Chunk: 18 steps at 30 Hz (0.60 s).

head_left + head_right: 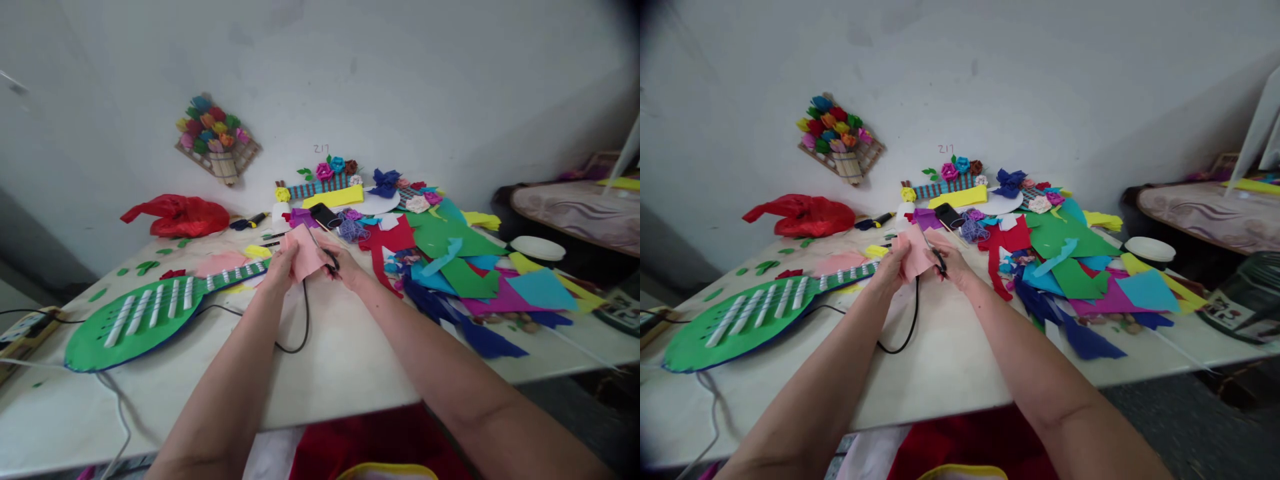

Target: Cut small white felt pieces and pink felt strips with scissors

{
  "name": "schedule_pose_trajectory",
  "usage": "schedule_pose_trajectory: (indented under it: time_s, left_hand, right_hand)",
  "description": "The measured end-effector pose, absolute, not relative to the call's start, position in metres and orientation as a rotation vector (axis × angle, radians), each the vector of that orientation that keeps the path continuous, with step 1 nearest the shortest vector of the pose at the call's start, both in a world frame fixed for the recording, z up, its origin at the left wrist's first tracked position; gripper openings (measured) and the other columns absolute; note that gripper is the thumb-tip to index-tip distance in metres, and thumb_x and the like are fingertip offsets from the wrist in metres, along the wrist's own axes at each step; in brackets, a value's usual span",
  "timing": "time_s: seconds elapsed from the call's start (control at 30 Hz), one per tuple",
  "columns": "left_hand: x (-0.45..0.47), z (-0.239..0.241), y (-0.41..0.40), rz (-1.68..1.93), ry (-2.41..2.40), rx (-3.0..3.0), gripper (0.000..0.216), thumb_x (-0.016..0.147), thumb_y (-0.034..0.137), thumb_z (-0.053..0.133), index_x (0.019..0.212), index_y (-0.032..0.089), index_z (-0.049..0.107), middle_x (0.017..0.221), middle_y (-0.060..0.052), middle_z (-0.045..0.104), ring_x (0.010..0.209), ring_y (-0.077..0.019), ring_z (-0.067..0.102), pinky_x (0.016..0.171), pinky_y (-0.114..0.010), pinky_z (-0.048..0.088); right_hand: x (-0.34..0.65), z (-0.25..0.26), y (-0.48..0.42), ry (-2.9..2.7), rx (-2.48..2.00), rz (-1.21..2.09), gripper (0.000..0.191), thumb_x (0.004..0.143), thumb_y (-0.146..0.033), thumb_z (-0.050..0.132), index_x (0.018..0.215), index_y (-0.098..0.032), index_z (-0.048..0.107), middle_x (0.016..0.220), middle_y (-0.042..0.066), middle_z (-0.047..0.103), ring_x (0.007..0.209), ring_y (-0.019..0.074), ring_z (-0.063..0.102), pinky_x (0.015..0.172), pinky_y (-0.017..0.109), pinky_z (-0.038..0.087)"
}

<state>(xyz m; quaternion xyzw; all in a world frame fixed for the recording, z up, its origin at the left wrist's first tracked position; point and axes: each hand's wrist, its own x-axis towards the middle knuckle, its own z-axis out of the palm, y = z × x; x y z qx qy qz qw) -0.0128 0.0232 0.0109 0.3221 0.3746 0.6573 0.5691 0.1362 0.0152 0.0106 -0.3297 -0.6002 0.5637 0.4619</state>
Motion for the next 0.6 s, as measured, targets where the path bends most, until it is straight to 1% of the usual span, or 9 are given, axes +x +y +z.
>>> schedule_pose_trajectory:
  time_s: [0.2,0.33,0.43,0.53,0.6]
  left_hand:
    - [-0.0140,0.0109,0.0241,1.546,0.883,0.726,0.019,0.071,0.023,0.067,0.085,0.011,0.063,0.081,-0.010,0.069,0.073,-0.0196,0.067,0.073,-0.031,0.055]
    - [-0.0159,0.0103,0.0249,1.562,0.893,0.707,0.019,0.071,0.022,0.066,0.085,0.010,0.063,0.079,-0.010,0.070,0.073,-0.0190,0.067,0.073,-0.030,0.055]
    - [-0.0169,0.0104,0.0251,1.563,0.871,0.728,0.019,0.070,0.020,0.067,0.085,0.009,0.063,0.081,-0.010,0.070,0.072,-0.0186,0.067,0.073,-0.030,0.055]
    - [-0.0163,0.0116,0.0232,1.541,0.840,0.769,0.019,0.069,0.019,0.067,0.085,0.009,0.064,0.082,-0.011,0.070,0.074,-0.0198,0.067,0.074,-0.031,0.055]
    - [-0.0152,0.0125,0.0214,1.513,0.836,0.777,0.020,0.069,0.019,0.067,0.085,0.008,0.064,0.082,-0.012,0.070,0.075,-0.0215,0.067,0.075,-0.033,0.055]
  right_hand:
    - [0.1333,0.0064,0.0201,-1.411,-0.818,1.411,0.038,0.067,-0.041,0.066,0.095,-0.017,0.058,0.048,-0.008,0.043,0.036,0.0042,0.037,0.030,0.016,0.028]
    - [0.1317,0.0083,0.0177,-1.385,-0.836,1.413,0.033,0.066,-0.038,0.068,0.088,-0.017,0.056,0.049,-0.007,0.045,0.036,0.0044,0.039,0.030,0.017,0.029]
    - [0.1331,0.0114,0.0134,-1.409,-0.850,1.435,0.030,0.068,-0.044,0.065,0.078,-0.017,0.055,0.047,-0.006,0.047,0.035,0.0053,0.040,0.030,0.018,0.027]
    - [0.1365,0.0112,0.0126,-1.472,-0.835,1.424,0.036,0.070,-0.053,0.061,0.069,-0.018,0.052,0.046,-0.003,0.049,0.036,0.0070,0.044,0.029,0.019,0.024]
    - [0.1389,0.0092,0.0142,-1.515,-0.825,1.406,0.039,0.070,-0.056,0.057,0.067,-0.018,0.052,0.047,-0.002,0.052,0.037,0.0081,0.047,0.029,0.019,0.022]
